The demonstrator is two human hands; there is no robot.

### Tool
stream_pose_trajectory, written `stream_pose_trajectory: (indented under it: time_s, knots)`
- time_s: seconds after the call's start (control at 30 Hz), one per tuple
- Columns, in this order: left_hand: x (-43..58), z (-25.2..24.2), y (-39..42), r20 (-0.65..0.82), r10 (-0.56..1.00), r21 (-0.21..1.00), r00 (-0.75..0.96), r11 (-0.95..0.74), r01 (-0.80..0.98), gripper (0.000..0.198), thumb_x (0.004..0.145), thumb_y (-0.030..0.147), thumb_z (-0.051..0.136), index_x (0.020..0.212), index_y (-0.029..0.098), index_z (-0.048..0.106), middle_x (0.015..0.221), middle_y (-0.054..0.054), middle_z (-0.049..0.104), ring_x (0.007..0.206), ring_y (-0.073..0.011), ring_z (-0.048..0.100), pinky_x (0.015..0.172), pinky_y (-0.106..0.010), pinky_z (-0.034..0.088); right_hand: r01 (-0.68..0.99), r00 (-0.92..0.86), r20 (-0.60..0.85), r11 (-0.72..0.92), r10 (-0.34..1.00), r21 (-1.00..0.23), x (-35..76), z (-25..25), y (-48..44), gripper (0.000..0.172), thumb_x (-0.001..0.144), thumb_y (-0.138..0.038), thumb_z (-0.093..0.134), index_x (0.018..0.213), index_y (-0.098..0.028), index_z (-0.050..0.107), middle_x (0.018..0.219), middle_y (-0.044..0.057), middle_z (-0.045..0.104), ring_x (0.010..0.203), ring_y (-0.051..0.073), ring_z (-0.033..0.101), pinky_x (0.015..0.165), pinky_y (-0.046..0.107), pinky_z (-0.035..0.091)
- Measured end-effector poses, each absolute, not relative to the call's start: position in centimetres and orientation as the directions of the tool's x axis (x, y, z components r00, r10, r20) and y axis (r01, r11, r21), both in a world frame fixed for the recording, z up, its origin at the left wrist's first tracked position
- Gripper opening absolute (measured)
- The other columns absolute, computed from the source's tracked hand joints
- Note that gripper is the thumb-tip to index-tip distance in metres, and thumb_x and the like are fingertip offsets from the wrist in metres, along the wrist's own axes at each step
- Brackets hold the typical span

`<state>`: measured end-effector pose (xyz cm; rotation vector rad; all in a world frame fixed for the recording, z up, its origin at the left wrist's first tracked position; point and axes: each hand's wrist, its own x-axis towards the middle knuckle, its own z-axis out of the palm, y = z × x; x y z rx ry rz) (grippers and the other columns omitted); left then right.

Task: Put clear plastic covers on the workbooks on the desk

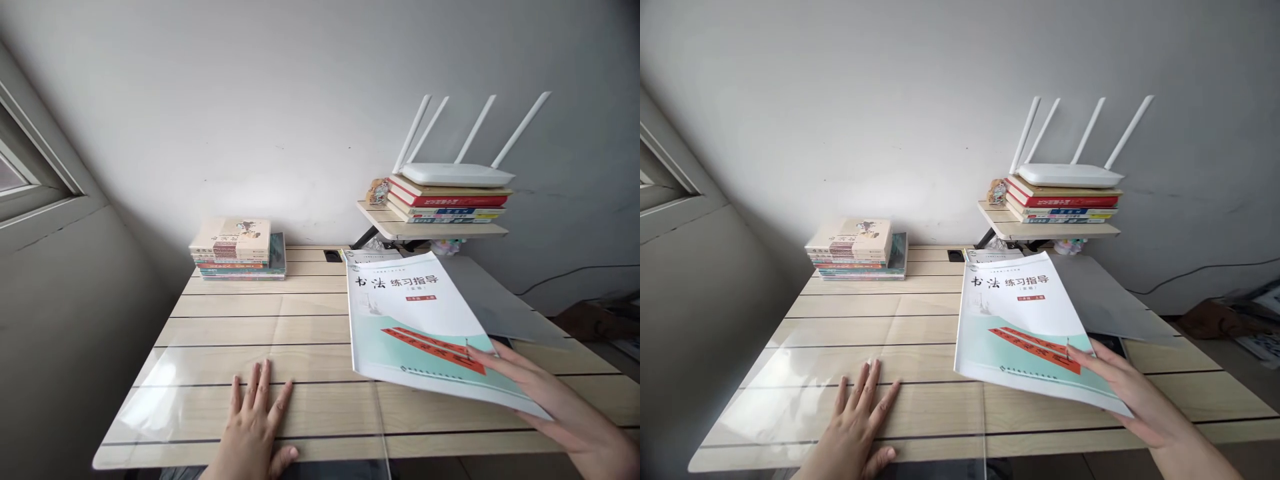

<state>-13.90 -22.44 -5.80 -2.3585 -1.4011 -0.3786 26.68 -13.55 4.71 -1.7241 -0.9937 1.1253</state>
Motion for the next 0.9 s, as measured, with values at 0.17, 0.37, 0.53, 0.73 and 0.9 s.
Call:
stream_pose_trajectory:
  time_s: [0.17,0.37,0.53,0.73,0.9]
  knots:
    - [-11.0,-7.2,-21.6,0.406,0.839,-0.086,0.362,-0.359,0.929,0.07,0.087,0.051,0.049,0.149,0.029,0.024,0.15,-0.018,0.035,0.135,-0.0399,0.033,0.105,-0.061,0.023,-0.059,0.145,-0.486,-0.483,0.862,-0.874,22.5,5.6,-16.6,0.057,0.051,-0.046,0.077,0.104,-0.027,0.066,0.093,0.009,0.075,0.083,0.037,0.07,0.07,0.049,0.059]
    - [-11.2,-7.3,-21.0,0.328,0.89,0.158,0.316,-0.381,0.911,0.072,0.089,0.013,0.039,0.152,0.022,0.006,0.151,-0.017,0.031,0.139,-0.0341,0.028,0.105,-0.058,0.032,-0.207,0.009,-0.488,-0.476,0.873,-0.855,17.5,0.7,-19.9,0.052,0.068,-0.046,0.072,0.113,-0.021,0.064,0.096,0.008,0.075,0.091,0.033,0.069,0.083,0.047,0.055]
    - [-13.5,-6.2,-21.1,0.275,0.919,0.394,0.284,-0.377,0.838,0.071,0.089,0.005,0.027,0.152,0.026,0.0,0.149,-0.011,0.038,0.137,-0.023,0.035,0.106,-0.048,0.041,-0.186,0.009,-0.461,-0.451,0.888,-0.873,15.9,-2.4,-20.7,0.049,0.067,-0.052,0.073,0.105,-0.021,0.068,0.091,0.007,0.075,0.093,0.033,0.068,0.084,0.043,0.054]
    - [-14.5,-5.2,-21.2,0.306,0.92,0.433,0.247,-0.365,0.824,0.049,0.093,0.014,0.034,0.141,0.025,0.04,0.142,-0.009,0.049,0.132,-0.0223,0.043,0.105,-0.042,0.045,-0.04,-0.006,-0.393,-0.393,0.92,-0.919,15.3,-3.6,-20.7,0.049,0.067,-0.056,0.071,0.101,-0.021,0.069,0.095,0.008,0.074,0.097,0.031,0.066,0.086,0.039,0.052]
    - [-13.7,-6.7,-21.6,0.365,0.878,0.19,0.31,-0.396,0.898,0.051,0.09,0.023,0.047,0.14,0.022,0.042,0.147,-0.01,0.041,0.135,-0.0282,0.039,0.104,-0.047,0.043,0.01,-0.023,-0.342,-0.342,0.939,-0.94,15.0,-5.7,-20.9,0.051,0.072,-0.061,0.061,0.105,-0.021,0.065,0.098,0.008,0.073,0.096,0.029,0.066,0.086,0.037,0.051]
